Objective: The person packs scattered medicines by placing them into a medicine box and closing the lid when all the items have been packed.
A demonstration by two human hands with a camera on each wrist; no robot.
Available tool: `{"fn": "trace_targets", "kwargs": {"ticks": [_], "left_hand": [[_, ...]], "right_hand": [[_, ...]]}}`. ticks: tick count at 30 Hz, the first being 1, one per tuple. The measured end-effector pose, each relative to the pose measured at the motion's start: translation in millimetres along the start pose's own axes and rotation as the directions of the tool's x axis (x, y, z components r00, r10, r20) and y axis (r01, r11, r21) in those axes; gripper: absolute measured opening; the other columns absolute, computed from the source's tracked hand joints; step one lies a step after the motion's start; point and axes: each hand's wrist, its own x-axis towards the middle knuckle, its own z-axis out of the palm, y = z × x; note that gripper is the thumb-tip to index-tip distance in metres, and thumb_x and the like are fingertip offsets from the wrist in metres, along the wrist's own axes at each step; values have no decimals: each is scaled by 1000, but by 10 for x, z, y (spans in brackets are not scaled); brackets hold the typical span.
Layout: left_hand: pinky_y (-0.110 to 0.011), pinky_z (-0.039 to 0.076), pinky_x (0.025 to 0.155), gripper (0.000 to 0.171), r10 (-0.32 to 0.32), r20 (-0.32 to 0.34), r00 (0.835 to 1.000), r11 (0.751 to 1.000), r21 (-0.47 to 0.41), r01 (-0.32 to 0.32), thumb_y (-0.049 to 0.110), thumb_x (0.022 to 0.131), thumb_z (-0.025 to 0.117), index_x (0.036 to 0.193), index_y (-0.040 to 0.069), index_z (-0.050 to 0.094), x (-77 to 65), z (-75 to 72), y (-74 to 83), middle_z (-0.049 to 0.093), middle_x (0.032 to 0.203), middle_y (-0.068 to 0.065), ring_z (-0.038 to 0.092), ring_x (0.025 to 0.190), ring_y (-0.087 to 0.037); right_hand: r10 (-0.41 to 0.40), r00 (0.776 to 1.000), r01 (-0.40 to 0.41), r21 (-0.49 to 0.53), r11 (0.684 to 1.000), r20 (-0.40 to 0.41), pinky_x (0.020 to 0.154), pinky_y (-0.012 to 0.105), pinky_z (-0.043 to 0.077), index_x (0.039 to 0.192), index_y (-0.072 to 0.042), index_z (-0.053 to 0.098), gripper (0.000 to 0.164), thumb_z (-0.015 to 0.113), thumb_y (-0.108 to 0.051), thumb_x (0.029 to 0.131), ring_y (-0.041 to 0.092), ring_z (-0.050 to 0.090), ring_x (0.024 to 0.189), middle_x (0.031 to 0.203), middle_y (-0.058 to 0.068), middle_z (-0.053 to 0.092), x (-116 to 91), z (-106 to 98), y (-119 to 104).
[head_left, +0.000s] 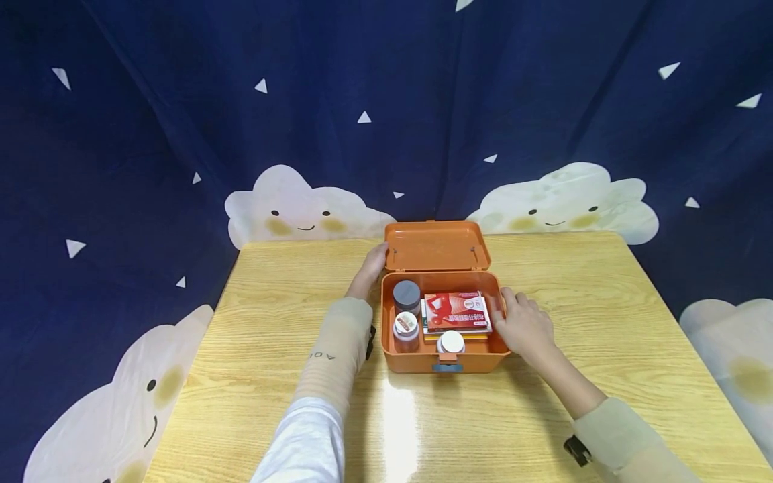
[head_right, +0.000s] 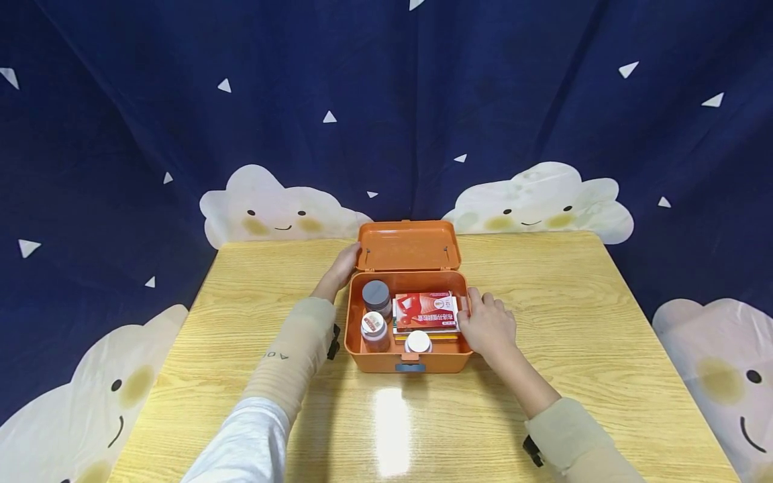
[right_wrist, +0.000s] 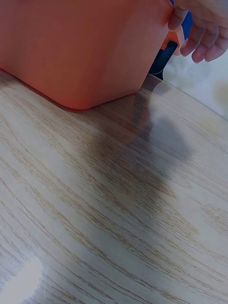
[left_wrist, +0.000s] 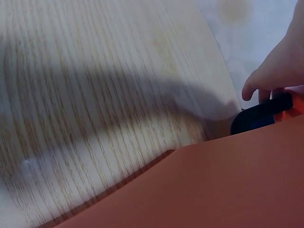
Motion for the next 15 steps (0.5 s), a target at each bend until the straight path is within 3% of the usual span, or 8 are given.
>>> {"fn": "trace_targets", "kwargs": {"ticks": [2, 6, 8, 11, 15], "left_hand": [[-34, 37, 97, 56, 8, -14, 1000, 1000, 7, -8, 61, 86, 42, 124, 21, 55, 112, -20, -110, 58, 115, 4, 52, 108, -13], [-37, 37, 98, 54, 21, -38, 999, 1000, 3, -21, 56, 88, 45, 129, 21, 50, 611, -68, -547, 55, 123, 1, 50, 113, -16], [-37, 36, 99, 54, 48, -40, 998, 999, -13, -48, 55, 88, 46, 131, 22, 49, 664, -75, -566, 53, 126, 2, 48, 115, -16], [-35, 37, 98, 52, 99, -33, 995, 992, -75, -101, 54, 86, 49, 130, 25, 49, 559, -65, -396, 53, 125, 4, 48, 115, -14], [-33, 43, 90, 45, 134, -35, 990, 968, -207, -138, 42, 90, 50, 131, 23, 47, 22, 15, 233, 55, 121, 2, 52, 108, -14]], "right_hand": [[2, 1000, -2, -1, 1000, 4, 74, 58, 40, 131, -4, 38, 48, 40, -31, 91, 45, 48, 101, 115, 26, 49, 2, 5, 6], [4, 1000, -4, -2, 1000, 7, 75, 59, 40, 132, -3, 37, 50, 39, -31, 90, 45, 47, 103, 117, 26, 48, 3, 20, 14], [3, 1000, -3, -1, 1000, 6, 76, 59, 40, 132, -3, 37, 50, 39, -31, 90, 45, 47, 103, 118, 27, 48, 3, 25, 17], [1, 1000, -1, 0, 1000, 0, 76, 59, 40, 132, -3, 37, 50, 40, -31, 90, 45, 47, 103, 117, 27, 48, 1, 25, 14], [-3, 1000, 3, 4, 1000, -9, 74, 58, 41, 131, -3, 38, 50, 41, -30, 90, 45, 48, 100, 115, 26, 49, 8, 32, 18]]}}
